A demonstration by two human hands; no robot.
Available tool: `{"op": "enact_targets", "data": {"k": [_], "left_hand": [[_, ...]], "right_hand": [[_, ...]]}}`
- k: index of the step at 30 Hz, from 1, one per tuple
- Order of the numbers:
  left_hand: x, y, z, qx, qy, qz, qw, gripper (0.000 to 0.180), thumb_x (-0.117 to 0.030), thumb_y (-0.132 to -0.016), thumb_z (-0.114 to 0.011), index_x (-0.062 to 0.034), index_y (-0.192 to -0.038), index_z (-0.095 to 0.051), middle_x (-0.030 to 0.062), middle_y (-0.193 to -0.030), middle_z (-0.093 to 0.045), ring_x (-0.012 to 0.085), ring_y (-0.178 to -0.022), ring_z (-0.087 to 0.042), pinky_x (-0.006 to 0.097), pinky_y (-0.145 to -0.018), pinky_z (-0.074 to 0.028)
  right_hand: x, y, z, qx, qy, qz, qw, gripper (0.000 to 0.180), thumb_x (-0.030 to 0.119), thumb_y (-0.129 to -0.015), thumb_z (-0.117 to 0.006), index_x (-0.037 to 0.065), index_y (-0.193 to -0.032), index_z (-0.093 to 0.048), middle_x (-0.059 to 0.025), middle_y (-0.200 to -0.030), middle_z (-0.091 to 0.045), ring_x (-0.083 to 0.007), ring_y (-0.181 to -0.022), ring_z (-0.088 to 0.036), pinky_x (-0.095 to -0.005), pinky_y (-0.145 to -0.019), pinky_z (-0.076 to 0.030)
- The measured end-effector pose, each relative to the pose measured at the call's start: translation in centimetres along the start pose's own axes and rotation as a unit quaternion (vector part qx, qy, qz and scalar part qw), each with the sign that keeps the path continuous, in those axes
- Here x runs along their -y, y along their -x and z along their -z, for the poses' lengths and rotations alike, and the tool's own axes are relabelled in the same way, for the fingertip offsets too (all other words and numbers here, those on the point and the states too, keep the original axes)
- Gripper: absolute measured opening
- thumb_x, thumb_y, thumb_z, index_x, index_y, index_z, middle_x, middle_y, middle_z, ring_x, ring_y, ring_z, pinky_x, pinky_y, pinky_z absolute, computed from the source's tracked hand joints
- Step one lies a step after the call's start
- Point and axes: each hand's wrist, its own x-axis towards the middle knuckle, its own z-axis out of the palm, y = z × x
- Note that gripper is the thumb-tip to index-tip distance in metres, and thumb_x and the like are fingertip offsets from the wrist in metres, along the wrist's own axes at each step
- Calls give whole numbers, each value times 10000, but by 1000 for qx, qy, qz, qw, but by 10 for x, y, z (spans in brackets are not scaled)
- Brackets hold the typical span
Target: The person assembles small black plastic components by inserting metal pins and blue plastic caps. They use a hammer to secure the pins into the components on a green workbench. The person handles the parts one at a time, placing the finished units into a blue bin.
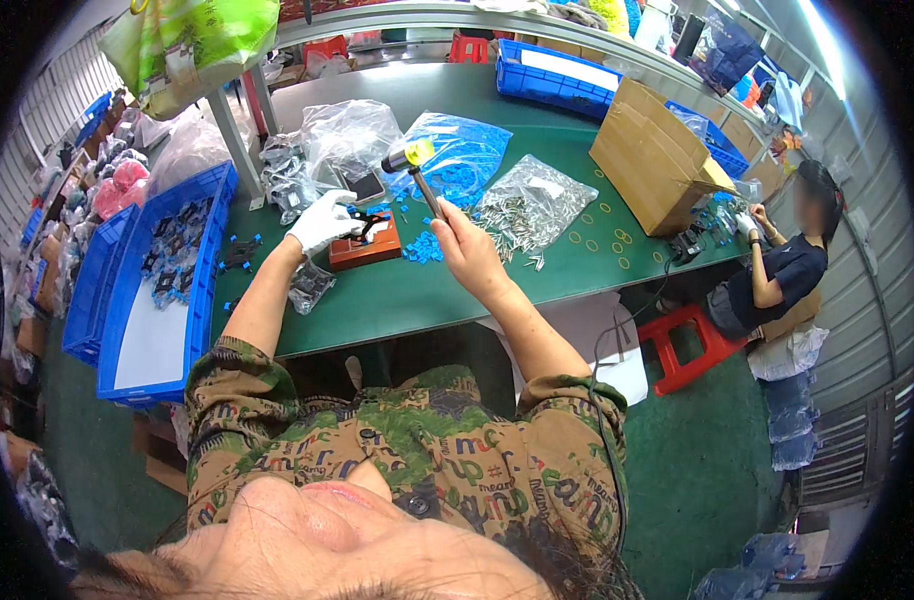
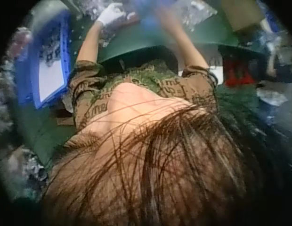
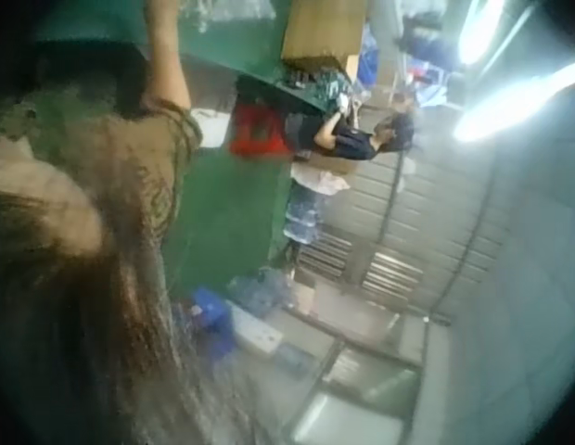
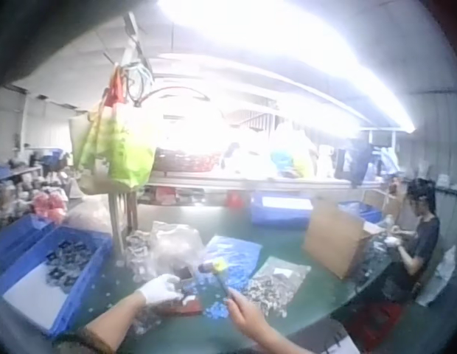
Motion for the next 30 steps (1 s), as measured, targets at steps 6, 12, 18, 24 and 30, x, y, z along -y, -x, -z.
{"op": "enact_targets", "data": {"k": [6,12,18,24,30], "left_hand": [[-16,-8,34,55,-260,-44,963,340,-256,-819,-758,-58,-1095,-736,123,-1097,-738,267,-1023,-692,368,-915,-544],[-55,-11,29,143,-570,-35,808,344,-406,-875,-685,-98,-1017,-747,182,-982,-725,377,-957,-694,447,-849,-541],[-20,-16,18,-21,-333,-56,941,487,-384,-957,-636,-18,-1278,-647,239,-1215,-693,431,-1111,-662,462,-960,-514],[29,-9,-14,-126,-242,-44,961,459,-372,-967,-624,-25,-1268,-606,286,-1104,-700,468,-1061,-657,511,-922,-513],[25,-5,-18,-133,-311,-82,938,455,-343,-969,-632,-3,-1269,-597,288,-1022,-699,464,-1000,-656,527,-883,-505]], "right_hand": [[-5,29,0,22,34,-37,998,385,247,-1049,-594,57,-1384,-571,-211,-1035,-718,-366,-925,-725,-400,-786,-550],[-22,41,4,2,5,-42,999,397,250,-1055,-585,54,-1400,-567,-198,-994,-709,-329,-899,-722,-387,-803,-544],[-30,46,-2,-6,-5,-40,999,406,241,-1057,-582,51,-1415,-561,-125,-900,-663,-228,-792,-664,-338,-730,-522],[-28,37,-12,17,-5,-19,1000,396,215,-1061,-581,36,-1413,-565,-25,-783,-601,-105,-693,-583,-281,-651,-496],[-14,-1,-17,48,14,-26,998,393,280,-1051,-590,58,-1375,-568,-189,-911,-697,-337,-823,-710,-409,-743,-541]]}}
